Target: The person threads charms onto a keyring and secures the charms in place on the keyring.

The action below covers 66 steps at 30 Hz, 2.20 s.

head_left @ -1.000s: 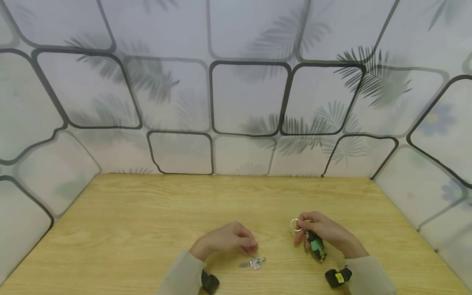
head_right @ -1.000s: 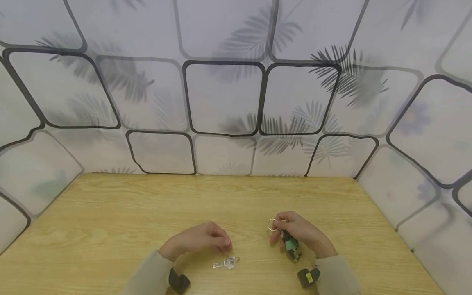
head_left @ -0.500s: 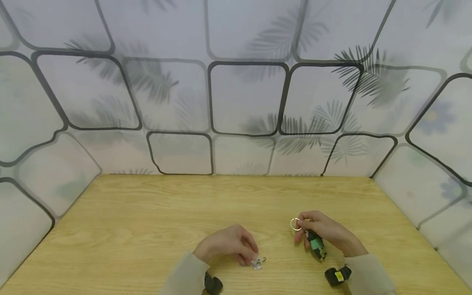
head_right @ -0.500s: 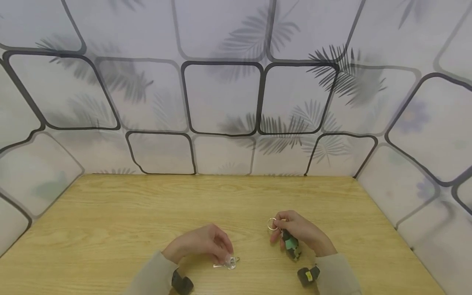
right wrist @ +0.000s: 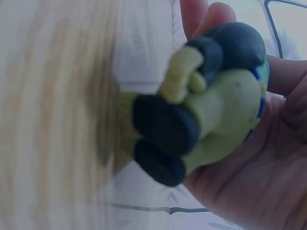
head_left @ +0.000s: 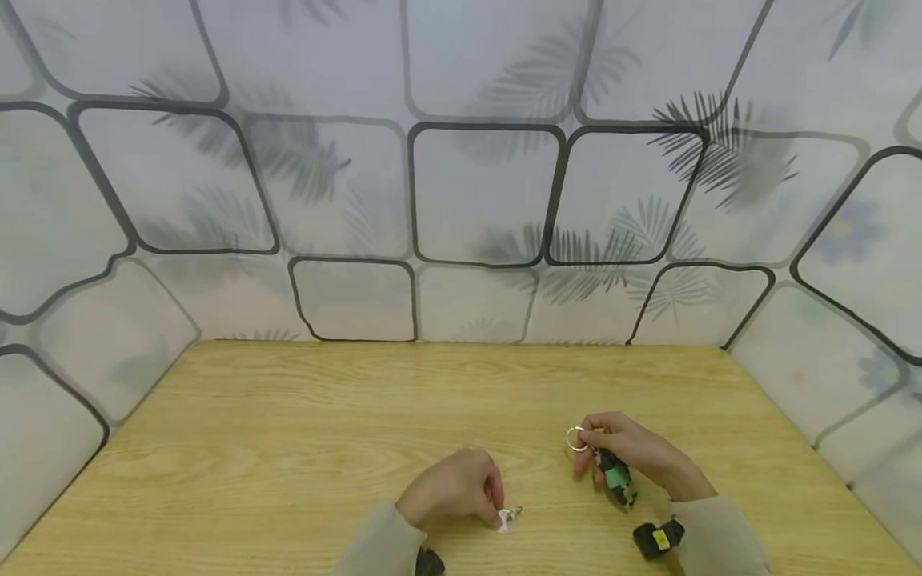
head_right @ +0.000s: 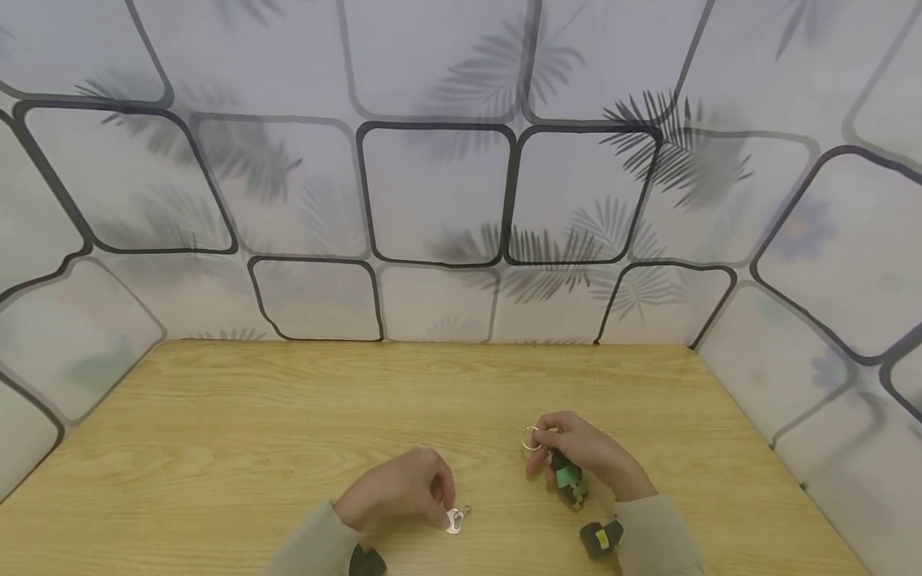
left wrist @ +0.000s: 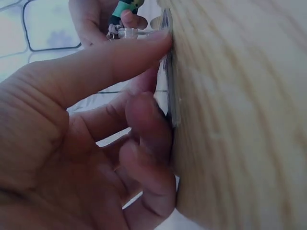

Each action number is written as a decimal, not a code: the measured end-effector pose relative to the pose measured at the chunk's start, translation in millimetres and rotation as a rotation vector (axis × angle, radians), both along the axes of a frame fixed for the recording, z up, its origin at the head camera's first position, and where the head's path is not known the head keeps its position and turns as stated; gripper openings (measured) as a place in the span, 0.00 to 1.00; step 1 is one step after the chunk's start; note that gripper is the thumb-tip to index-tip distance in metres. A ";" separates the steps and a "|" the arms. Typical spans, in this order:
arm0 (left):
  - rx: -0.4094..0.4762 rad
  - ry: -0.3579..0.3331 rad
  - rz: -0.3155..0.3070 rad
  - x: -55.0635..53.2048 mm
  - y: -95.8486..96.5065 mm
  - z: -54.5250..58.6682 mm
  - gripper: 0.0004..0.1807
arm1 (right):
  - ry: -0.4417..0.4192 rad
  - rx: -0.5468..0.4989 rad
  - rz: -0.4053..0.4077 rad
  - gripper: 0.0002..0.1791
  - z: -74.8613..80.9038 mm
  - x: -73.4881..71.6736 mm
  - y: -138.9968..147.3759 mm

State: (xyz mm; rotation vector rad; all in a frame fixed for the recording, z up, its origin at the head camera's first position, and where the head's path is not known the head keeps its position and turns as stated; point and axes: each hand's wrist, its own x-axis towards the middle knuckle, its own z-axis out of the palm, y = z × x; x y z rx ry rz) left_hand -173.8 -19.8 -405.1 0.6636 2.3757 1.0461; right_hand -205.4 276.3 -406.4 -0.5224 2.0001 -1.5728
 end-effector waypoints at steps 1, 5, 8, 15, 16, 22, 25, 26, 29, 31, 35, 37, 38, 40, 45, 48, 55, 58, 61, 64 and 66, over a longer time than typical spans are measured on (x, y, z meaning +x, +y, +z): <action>-0.015 0.012 -0.002 0.8 0.5 0.4 0.12 | -0.001 -0.001 -0.003 0.13 0.2 0.2 -0.2; -0.038 0.031 -0.010 2.6 2.2 0.9 0.12 | -0.004 -0.001 -0.017 0.13 1.0 0.9 -0.8; -0.027 0.019 -0.015 2.6 1.8 0.8 0.13 | -0.002 -0.003 -0.018 0.13 1.5 0.6 -0.8; -0.111 0.105 -0.041 5.6 2.2 1.3 0.13 | 0.003 0.008 -0.005 0.14 2.7 -0.5 0.0; -0.120 0.110 -0.036 6.1 2.8 1.6 0.13 | 0.005 0.005 -0.005 0.14 3.0 -0.7 -0.2; -0.157 0.127 -0.031 8.1 4.6 2.6 0.14 | 0.011 -0.013 0.000 0.14 1.9 -0.1 -0.1; -0.169 0.121 -0.040 8.3 5.0 3.5 0.13 | 0.009 -0.009 0.000 0.14 1.2 0.3 0.4; -0.167 0.113 -0.043 8.3 4.8 4.0 0.13 | 0.006 -0.006 -0.003 0.14 1.0 0.6 0.5; -0.130 0.077 -0.058 6.6 2.5 4.2 0.12 | 0.001 -0.005 -0.006 0.15 0.3 0.9 1.0; -0.042 0.025 -0.072 2.9 -0.7 3.4 0.11 | 0.003 -0.011 -0.004 0.14 0.1 1.0 1.1; 0.238 -0.188 -0.115 -9.1 -9.2 -3.2 0.05 | 0.004 -0.022 -0.002 0.14 0.2 1.1 1.0; 0.352 -0.323 -0.126 -15.0 -14.0 -7.6 0.06 | 0.004 -0.021 -0.004 0.14 0.8 1.1 0.8; 0.394 -0.376 -0.123 -17.4 -16.4 -9.7 0.08 | 0.003 -0.022 -0.004 0.14 1.0 1.1 0.7; 0.449 -0.448 -0.104 -21.6 -20.5 -13.2 0.14 | 0.003 -0.026 -0.005 0.14 0.9 0.7 0.5; 0.562 -0.517 -0.045 -28.6 -25.3 -18.2 0.11 | -0.002 -0.035 -0.006 0.14 0.1 -0.5 1.0; 0.625 -0.545 -0.004 -31.2 -25.9 -18.7 0.08 | -0.009 -0.033 -0.008 0.14 0.1 -1.0 1.7; 0.699 -0.521 0.028 -33.3 -26.5 -17.8 0.05 | -0.005 -0.032 -0.015 0.14 -1.3 -1.3 1.2; 0.703 -0.510 0.016 -33.1 -26.3 -17.8 0.06 | -0.009 -0.028 -0.017 0.13 -1.4 -1.0 0.9; 0.722 -0.513 0.023 -33.3 -25.5 -18.3 0.10 | -0.011 -0.022 -0.022 0.14 -0.6 -0.6 0.4; 0.742 -0.505 0.051 -33.9 -24.3 -19.1 0.07 | -0.006 -0.009 -0.025 0.14 0.2 -0.2 0.1; 0.752 -0.502 0.078 -34.3 -23.3 -19.5 0.07 | -0.002 0.000 -0.025 0.14 0.3 -0.1 0.4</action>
